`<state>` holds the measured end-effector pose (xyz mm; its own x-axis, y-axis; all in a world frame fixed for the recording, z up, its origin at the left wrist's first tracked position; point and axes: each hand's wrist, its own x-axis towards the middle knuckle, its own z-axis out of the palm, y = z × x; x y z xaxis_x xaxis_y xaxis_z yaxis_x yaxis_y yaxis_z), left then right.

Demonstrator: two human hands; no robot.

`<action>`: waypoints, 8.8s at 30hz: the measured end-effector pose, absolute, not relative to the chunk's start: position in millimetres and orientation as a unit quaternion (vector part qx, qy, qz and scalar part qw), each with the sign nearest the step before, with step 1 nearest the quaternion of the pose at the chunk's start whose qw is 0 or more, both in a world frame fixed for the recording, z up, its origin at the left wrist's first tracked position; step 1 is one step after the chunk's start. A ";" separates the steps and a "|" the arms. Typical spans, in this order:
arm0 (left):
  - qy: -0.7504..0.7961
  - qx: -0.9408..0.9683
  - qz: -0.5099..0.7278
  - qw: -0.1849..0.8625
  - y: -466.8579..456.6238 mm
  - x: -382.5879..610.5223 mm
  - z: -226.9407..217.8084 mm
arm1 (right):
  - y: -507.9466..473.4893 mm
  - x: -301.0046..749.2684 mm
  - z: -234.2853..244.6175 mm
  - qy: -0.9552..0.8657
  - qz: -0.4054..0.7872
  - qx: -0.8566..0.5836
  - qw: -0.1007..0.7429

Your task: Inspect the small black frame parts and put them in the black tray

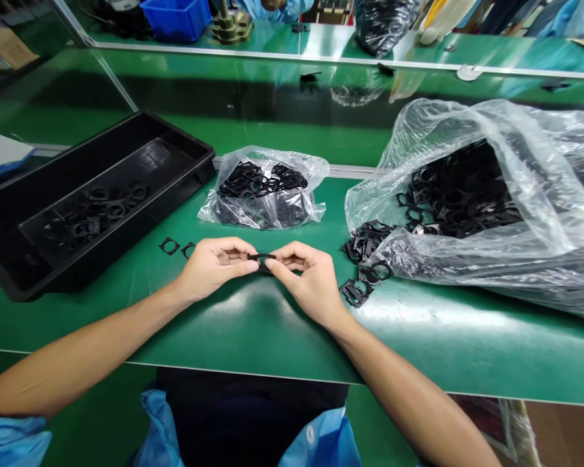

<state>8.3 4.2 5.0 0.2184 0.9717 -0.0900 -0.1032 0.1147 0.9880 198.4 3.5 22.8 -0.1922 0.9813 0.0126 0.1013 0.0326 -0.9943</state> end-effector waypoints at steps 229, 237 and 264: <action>0.428 0.449 0.469 0.629 7.0 6.2 6.5 | 8.7 196.9 20.6 -0.503 0.619 -0.453 0.400; 0.441 0.462 0.471 0.608 9.3 5.6 2.8 | 10.7 198.5 17.2 -0.505 0.601 -0.464 0.411; 0.441 0.501 0.480 0.569 5.4 9.3 -1.1 | 11.3 196.9 18.2 -0.525 0.575 -0.470 0.416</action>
